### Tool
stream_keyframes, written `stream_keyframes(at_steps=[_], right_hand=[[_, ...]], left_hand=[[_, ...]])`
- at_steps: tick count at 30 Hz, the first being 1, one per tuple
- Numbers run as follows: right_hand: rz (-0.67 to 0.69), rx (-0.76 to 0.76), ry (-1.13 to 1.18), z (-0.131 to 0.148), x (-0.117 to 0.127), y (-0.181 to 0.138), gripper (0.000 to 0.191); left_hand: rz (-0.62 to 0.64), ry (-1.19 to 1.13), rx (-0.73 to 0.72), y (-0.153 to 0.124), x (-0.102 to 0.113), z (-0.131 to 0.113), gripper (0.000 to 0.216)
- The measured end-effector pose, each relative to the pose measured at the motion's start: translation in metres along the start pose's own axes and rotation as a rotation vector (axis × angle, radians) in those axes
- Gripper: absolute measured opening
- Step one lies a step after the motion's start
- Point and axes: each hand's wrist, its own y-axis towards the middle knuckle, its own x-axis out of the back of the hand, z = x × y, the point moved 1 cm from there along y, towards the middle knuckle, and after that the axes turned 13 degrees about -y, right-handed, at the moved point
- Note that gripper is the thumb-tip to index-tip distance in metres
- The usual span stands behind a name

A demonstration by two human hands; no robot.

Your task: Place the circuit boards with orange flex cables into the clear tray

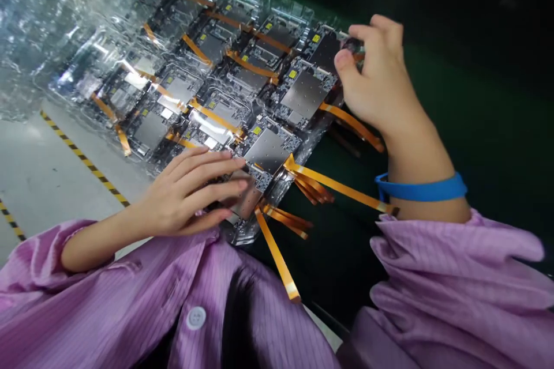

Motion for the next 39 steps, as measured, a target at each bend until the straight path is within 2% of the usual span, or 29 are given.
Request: stream_keyframes(at_steps=[3, 5, 9, 14, 17, 20, 22, 24, 26, 29, 32, 34, 36, 39], right_hand=[[-0.099, -0.004, 0.044, -0.010, -0.004, 0.003, 0.047], [-0.145, -0.016, 0.110, -0.018, -0.009, 0.006, 0.049], [-0.168, -0.071, 0.255, -0.031, -0.016, 0.015, 0.039], [-0.152, -0.198, 0.525, -0.038, -0.016, 0.022, 0.031], [-0.183, -0.226, 0.578, -0.043, -0.016, 0.022, 0.026], [-0.232, -0.205, 0.608, -0.049, -0.019, 0.018, 0.025], [-0.255, -0.200, 0.653, -0.052, -0.020, 0.016, 0.030], [-0.313, -0.209, 0.679, -0.055, -0.020, 0.014, 0.037], [-0.441, -0.217, 0.665, -0.060, -0.019, 0.012, 0.039], [-0.599, -0.236, 0.685, -0.071, -0.017, 0.010, 0.037], [-0.617, -0.329, 0.743, -0.085, -0.018, 0.010, 0.037], [-0.609, -0.392, 0.768, -0.094, -0.018, 0.011, 0.040], [-0.607, -0.425, 0.785, -0.099, -0.019, 0.012, 0.045], [-0.611, -0.446, 0.779, -0.104, -0.019, 0.012, 0.052]], left_hand=[[-0.044, -0.004, -0.150, -0.011, -0.008, -0.012, 0.041], [-0.061, 0.009, -0.193, -0.014, -0.015, -0.020, 0.032], [-0.110, 0.010, -0.163, -0.014, -0.026, -0.028, 0.011], [-0.146, -0.038, -0.158, -0.009, -0.034, -0.031, 0.009], [-0.179, -0.081, -0.156, -0.006, -0.040, -0.035, 0.008], [-0.194, -0.121, -0.167, -0.004, -0.036, -0.036, 0.008], [-0.190, -0.129, -0.184, -0.002, -0.019, -0.026, 0.012], [-0.219, -0.071, -0.195, 0.005, 0.010, -0.005, 0.014], [-0.292, 0.047, -0.149, 0.020, 0.047, 0.030, 0.014], [-0.394, 0.154, 0.056, 0.059, 0.102, 0.103, 0.013], [-0.428, 0.119, 0.238, 0.114, 0.138, 0.184, 0.027], [-0.389, 0.171, 0.379, 0.156, 0.145, 0.230, 0.036], [-0.266, 0.188, 0.526, 0.200, 0.138, 0.262, 0.044], [-0.115, 0.155, 0.688, 0.264, 0.108, 0.282, 0.053]])
